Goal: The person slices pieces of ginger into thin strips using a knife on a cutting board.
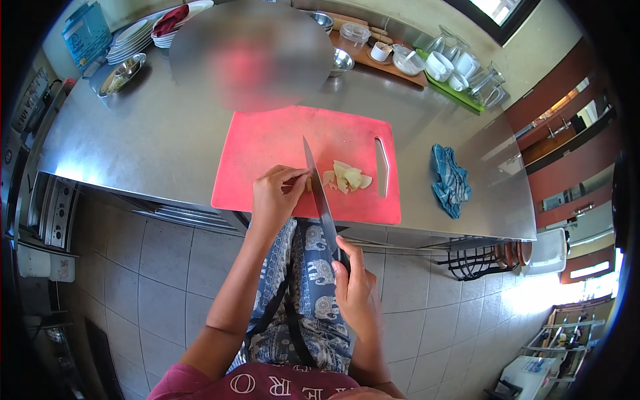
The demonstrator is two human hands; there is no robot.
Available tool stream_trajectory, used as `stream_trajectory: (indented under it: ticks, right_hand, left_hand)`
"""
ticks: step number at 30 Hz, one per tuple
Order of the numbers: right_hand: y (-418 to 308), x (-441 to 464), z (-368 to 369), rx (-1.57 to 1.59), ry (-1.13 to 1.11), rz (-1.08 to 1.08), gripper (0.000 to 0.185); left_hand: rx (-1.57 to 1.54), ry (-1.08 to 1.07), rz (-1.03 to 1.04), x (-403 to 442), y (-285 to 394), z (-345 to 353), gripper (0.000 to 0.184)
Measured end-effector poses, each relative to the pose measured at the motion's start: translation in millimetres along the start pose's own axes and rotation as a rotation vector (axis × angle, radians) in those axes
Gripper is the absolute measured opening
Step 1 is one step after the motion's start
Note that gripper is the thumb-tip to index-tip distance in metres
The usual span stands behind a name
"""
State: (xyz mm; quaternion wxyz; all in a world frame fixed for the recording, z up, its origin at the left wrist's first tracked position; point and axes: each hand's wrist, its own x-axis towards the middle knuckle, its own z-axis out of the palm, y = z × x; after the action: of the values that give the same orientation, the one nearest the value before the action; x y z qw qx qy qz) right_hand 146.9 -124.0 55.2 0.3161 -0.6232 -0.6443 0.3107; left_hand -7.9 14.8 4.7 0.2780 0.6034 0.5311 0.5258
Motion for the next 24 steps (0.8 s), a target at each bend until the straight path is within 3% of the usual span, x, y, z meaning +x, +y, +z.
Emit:
stream_trajectory:
  ticks: [24]
  right_hand:
    - [-5.4, 2.6, -4.6, -0.048, 0.043, -0.126, 0.039]
  left_hand:
    - [-0.030, 0.004, -0.097, -1.4, -3.8, 0.8, 0.009]
